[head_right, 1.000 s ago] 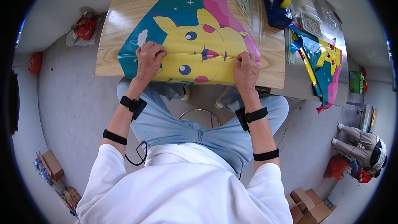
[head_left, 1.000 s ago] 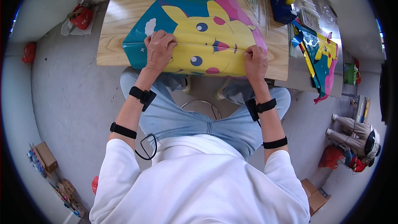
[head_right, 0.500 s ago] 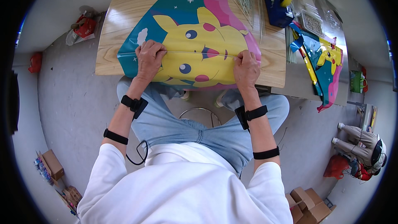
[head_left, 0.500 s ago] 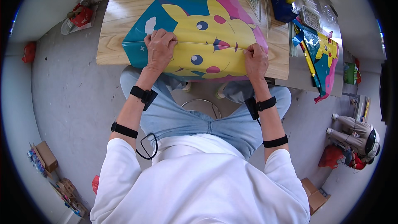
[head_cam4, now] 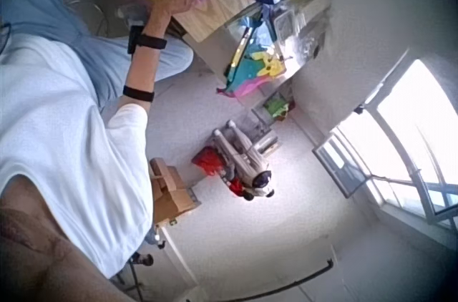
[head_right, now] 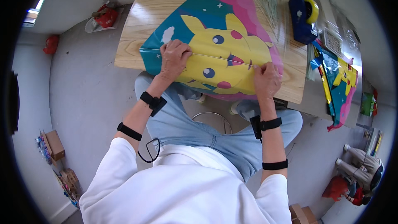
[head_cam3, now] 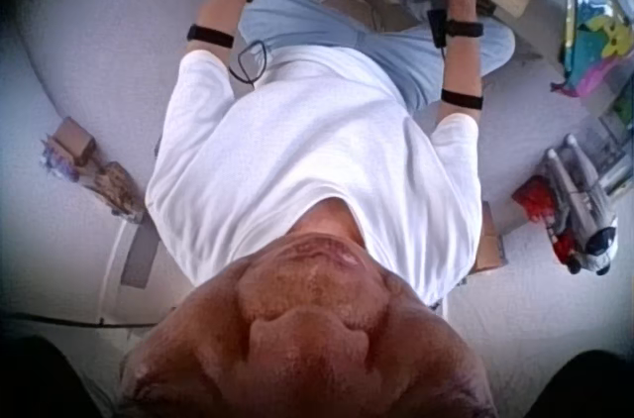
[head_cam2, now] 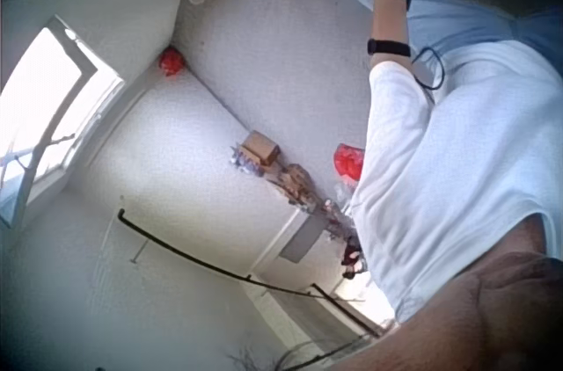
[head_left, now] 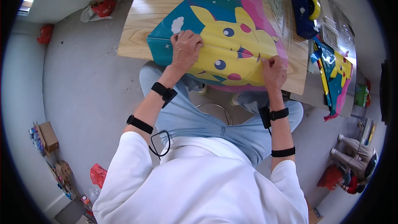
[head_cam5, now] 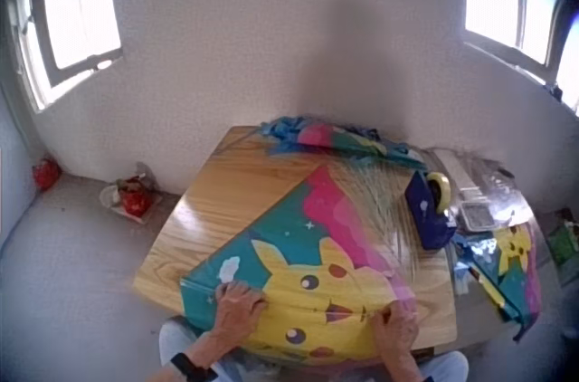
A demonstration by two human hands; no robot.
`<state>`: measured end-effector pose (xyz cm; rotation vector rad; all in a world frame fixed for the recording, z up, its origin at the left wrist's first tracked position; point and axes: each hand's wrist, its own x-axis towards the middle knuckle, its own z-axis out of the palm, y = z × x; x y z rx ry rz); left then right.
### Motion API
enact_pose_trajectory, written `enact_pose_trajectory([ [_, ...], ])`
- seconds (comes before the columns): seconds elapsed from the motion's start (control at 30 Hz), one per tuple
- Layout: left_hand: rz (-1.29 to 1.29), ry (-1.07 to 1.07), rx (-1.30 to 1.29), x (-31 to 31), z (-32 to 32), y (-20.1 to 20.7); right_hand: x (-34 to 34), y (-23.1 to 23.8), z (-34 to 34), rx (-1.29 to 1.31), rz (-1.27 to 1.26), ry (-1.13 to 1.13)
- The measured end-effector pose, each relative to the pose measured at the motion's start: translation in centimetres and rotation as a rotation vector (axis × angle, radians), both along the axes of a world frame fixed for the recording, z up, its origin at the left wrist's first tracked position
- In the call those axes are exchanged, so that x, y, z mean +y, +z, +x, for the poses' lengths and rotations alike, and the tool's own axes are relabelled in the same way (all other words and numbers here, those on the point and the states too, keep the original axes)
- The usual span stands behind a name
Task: The person assembles a Pikachu-themed kite by applying blue tape to secure the kite material to a wooden board. They smooth the tape and material, then fold the kite in half and secure it with additional tape.
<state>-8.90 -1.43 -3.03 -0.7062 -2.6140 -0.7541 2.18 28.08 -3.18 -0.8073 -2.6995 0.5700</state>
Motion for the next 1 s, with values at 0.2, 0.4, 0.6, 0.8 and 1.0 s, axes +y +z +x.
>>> enact_pose_trajectory([
  [0.2, 0.048, 0.02, 0.028, -1.8, 0.2, 0.3, 0.3, -0.4, 0.1, 0.008, -0.018, 0.007],
  [0.4, 0.046, 0.128, 0.051, -5.9, -0.5, 0.5, 0.4, -0.7, 0.1, 0.049, -0.008, 0.032],
  [0.6, 0.041, 0.118, 0.015, -5.9, 0.3, 0.9, 0.3, -0.1, 0.1, 0.06, -0.04, 0.043],
  [0.8, 0.024, 0.056, -0.005, -4.4, 1.1, 1.9, 0.5, -0.4, 0.3, 0.128, -0.084, 0.057],
  [1.0, 0.037, 0.001, 0.009, -4.3, 1.6, 3.2, 3.6, 0.7, 1.1, 0.282, -0.29, 0.009],
])
